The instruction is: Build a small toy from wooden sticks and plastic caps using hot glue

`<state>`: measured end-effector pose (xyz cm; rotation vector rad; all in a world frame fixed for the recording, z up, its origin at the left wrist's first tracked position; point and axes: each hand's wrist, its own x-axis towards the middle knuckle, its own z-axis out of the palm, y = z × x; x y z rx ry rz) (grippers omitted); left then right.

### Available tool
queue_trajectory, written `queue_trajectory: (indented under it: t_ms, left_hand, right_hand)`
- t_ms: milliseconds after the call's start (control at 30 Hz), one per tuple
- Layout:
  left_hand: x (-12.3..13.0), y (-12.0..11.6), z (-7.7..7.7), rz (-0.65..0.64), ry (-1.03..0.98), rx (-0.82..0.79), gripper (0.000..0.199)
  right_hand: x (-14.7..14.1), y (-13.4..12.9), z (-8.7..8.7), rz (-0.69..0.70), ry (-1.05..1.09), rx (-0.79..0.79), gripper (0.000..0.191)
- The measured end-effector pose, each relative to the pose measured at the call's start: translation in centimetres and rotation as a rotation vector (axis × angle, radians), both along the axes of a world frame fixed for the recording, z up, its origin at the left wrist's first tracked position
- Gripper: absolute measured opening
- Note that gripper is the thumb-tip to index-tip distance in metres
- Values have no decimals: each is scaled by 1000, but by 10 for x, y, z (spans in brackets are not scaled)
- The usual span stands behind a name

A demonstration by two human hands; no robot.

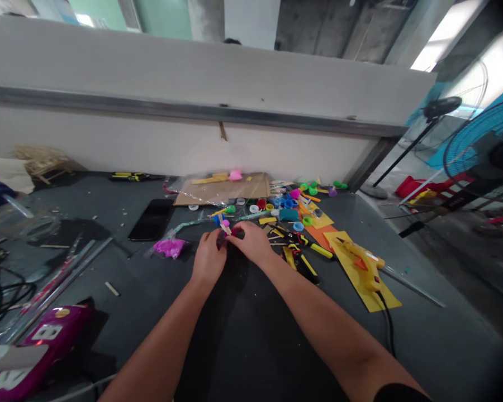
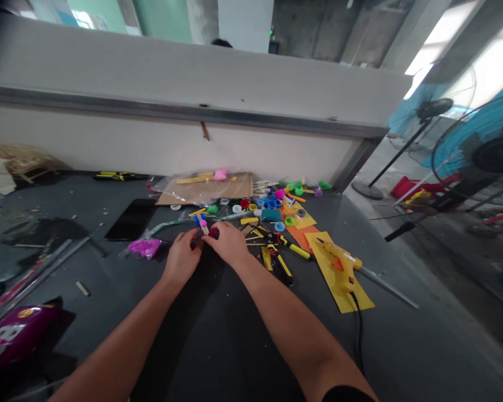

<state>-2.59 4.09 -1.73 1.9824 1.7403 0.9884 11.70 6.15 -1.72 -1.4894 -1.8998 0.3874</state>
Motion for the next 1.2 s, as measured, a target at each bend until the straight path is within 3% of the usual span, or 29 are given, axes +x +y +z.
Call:
queue_trajectory:
  t_ms: [400, 667, 1200]
  left_hand:
    - [0, 12, 0, -46, 59, -88, 41]
    - [-1, 20, -6, -49, -19, -43, 35]
    - [7, 21, -2, 60, 70, -77, 32]
  right_hand:
    - [-4, 1, -2, -20, -30, 16, 21]
    - [-4, 3, -3, -10, 10, 17, 16]
    - [-2, 5, -7, -40, 33, 87, 14]
